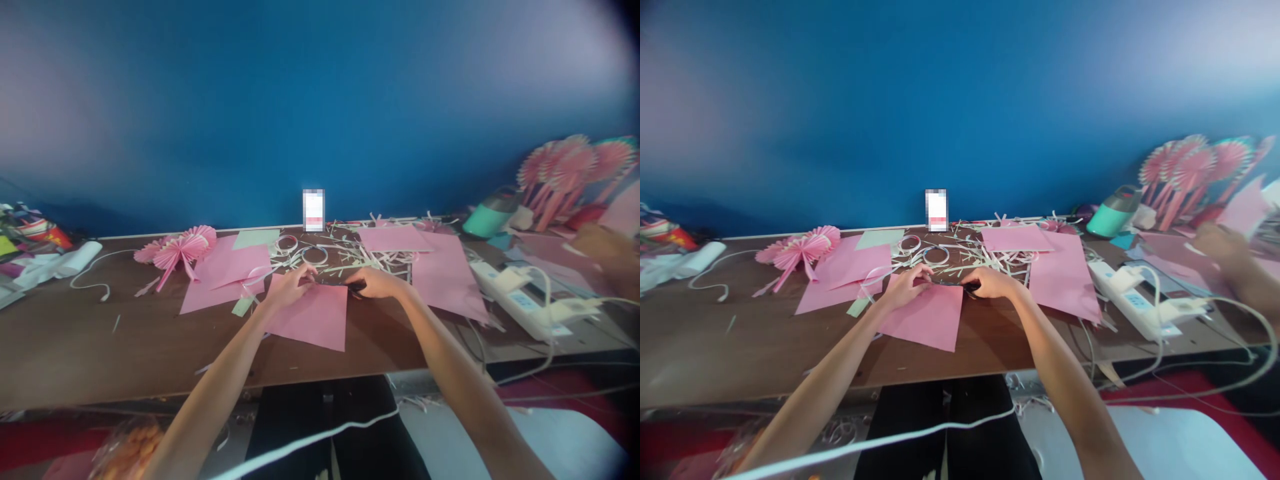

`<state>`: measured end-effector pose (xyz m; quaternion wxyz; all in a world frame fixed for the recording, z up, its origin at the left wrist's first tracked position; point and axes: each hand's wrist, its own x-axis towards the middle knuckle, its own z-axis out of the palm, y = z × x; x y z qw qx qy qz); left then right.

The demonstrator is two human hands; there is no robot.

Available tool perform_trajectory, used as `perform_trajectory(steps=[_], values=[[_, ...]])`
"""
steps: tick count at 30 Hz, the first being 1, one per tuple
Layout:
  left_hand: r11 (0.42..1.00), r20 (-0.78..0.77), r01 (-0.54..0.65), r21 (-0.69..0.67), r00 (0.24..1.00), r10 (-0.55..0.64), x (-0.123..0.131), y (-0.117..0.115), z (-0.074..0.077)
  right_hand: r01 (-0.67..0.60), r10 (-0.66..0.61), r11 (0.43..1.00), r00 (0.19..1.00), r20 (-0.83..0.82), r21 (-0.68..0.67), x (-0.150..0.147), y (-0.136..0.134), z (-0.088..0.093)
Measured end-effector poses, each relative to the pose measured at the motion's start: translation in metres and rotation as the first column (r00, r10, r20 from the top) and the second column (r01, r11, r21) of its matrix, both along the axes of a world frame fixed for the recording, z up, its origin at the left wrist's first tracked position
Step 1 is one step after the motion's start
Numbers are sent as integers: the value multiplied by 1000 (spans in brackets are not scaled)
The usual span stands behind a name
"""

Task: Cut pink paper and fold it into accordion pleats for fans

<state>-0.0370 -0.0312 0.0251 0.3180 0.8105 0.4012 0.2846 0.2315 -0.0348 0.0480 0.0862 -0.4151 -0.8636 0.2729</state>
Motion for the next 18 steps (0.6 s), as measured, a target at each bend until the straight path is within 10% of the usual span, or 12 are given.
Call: perform_trajectory(steps=[18], values=[[994, 7, -34, 102, 999, 33, -3, 8, -8, 71, -94, 991, 971, -218, -112, 7, 10, -12]])
